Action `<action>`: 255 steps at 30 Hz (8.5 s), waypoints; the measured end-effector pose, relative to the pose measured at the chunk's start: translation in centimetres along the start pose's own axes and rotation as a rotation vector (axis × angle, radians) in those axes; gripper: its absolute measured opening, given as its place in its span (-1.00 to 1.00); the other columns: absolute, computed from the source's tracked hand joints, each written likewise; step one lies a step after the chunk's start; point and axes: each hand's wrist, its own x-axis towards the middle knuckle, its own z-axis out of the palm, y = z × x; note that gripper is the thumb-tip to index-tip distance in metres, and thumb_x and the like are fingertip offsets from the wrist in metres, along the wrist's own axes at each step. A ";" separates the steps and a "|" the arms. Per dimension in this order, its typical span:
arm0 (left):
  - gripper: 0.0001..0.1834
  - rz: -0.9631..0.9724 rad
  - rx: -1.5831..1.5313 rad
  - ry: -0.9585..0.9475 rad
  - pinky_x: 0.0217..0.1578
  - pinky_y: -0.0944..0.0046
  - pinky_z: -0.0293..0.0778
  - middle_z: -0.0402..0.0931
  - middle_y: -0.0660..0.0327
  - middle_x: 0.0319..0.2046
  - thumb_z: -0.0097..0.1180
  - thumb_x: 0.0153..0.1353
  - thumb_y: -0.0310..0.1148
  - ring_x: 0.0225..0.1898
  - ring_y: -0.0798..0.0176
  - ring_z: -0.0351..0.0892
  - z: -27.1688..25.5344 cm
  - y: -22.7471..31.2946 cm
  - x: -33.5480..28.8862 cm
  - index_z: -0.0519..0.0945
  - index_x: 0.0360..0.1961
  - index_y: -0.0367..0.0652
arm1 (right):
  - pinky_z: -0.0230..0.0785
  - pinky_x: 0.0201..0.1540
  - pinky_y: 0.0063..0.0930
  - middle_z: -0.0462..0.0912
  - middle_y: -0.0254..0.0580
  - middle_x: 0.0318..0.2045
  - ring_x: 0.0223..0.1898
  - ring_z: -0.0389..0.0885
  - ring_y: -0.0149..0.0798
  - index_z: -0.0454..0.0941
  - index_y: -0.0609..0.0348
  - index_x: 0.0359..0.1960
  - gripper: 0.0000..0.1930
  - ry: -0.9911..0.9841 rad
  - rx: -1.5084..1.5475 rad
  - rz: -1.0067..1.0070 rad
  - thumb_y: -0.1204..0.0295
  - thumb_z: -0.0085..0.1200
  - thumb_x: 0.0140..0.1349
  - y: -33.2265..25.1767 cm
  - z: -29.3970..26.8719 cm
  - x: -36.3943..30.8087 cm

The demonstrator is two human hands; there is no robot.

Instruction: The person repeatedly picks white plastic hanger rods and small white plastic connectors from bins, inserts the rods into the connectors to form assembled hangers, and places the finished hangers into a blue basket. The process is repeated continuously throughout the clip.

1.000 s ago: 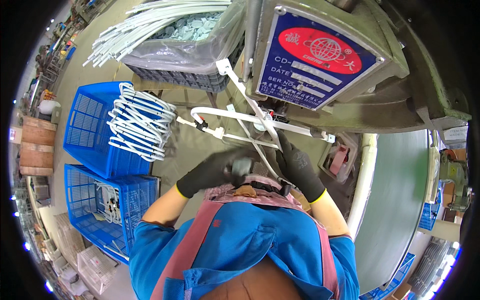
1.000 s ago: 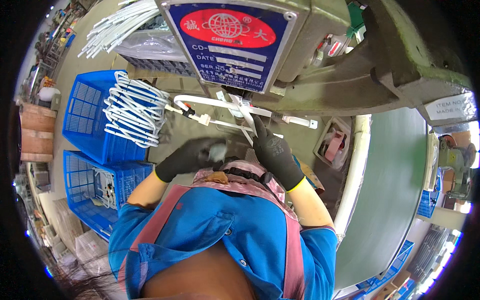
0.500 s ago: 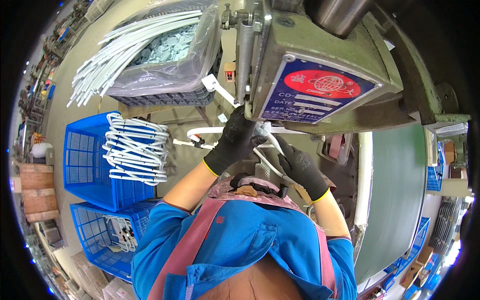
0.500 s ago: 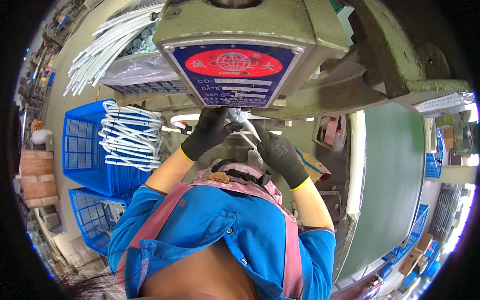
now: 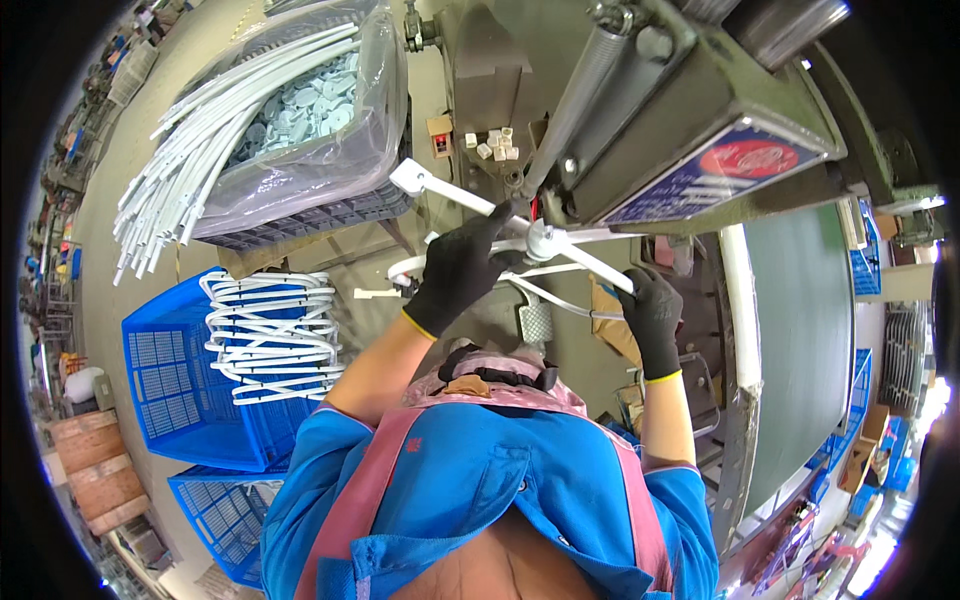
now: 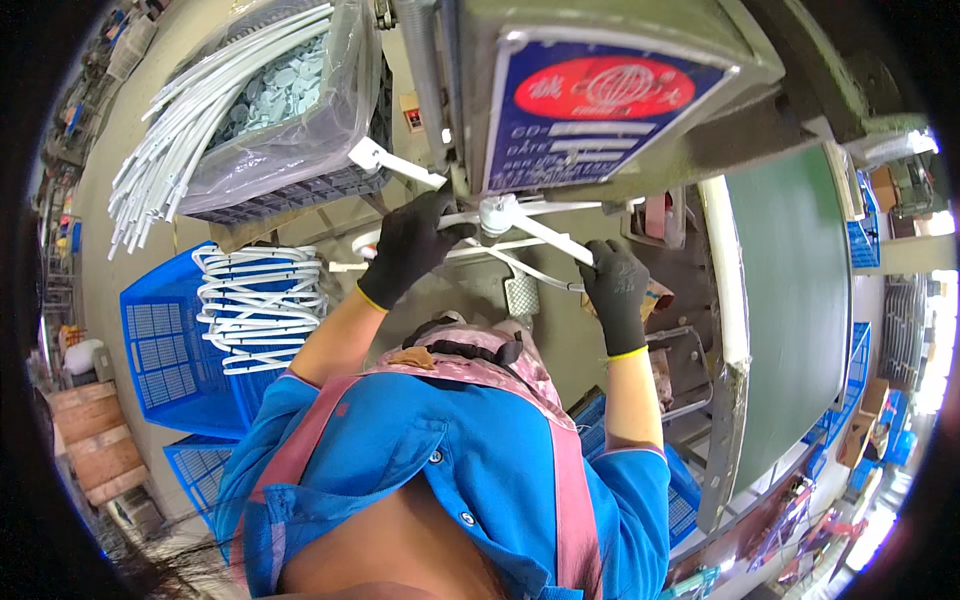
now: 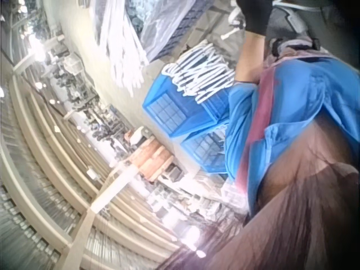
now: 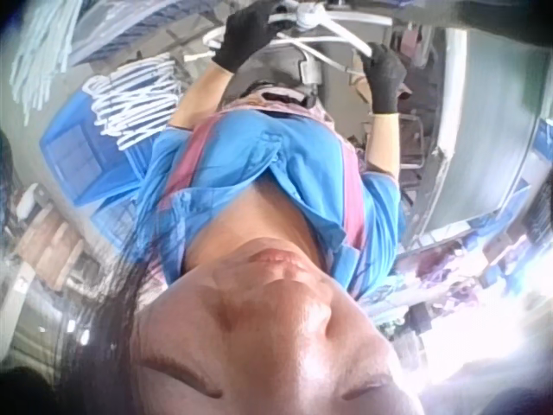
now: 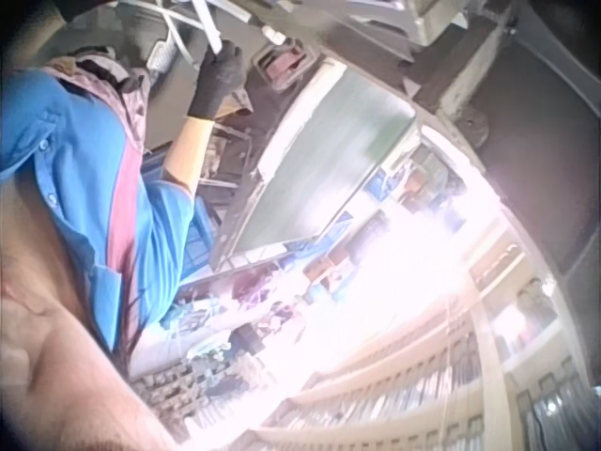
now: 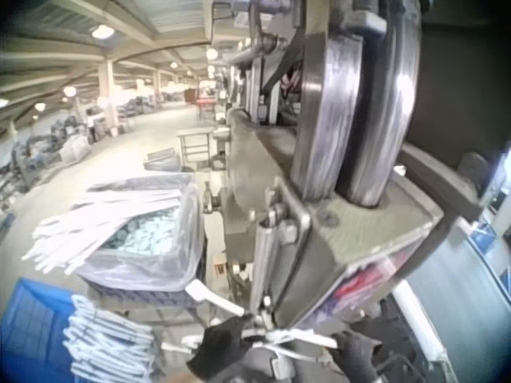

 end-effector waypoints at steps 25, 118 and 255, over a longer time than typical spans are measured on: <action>-0.25 0.242 0.054 0.141 -0.33 0.09 0.54 0.61 0.08 -0.39 0.35 -0.13 -0.27 -0.37 0.02 0.63 1.4 -2.2 0.3 0.43 0.18 -0.10 | 0.41 -0.41 -0.21 0.57 -0.23 -0.48 -0.43 0.60 -0.06 0.57 -0.01 -0.42 -0.87 -0.076 -0.035 -0.007 0.35 0.23 -0.02 0.4 -0.8 0.9; -0.61 -0.051 -0.935 0.766 -0.22 0.31 0.43 0.48 0.18 -0.24 -0.16 0.43 -0.25 -0.26 0.34 0.47 -30.1 -2.9 -5.1 0.37 0.11 -0.32 | 0.40 -0.02 -0.13 0.50 0.06 -0.05 -0.05 0.50 0.09 0.47 0.24 0.06 -0.44 -0.085 0.557 -0.571 0.37 0.32 -0.03 -21.0 -1.2 5.5; -0.20 -0.071 0.452 -0.185 -0.01 0.03 0.31 0.44 0.13 -0.14 0.30 -0.22 -0.38 -0.09 0.05 0.43 -15.7 -1.1 -12.0 0.39 0.20 -0.09 | 0.47 -0.30 -0.41 0.70 -0.08 -0.43 -0.35 0.67 -0.25 0.64 0.33 -0.32 -0.82 0.094 0.772 0.020 0.55 -0.02 0.15 -5.2 7.5 4.2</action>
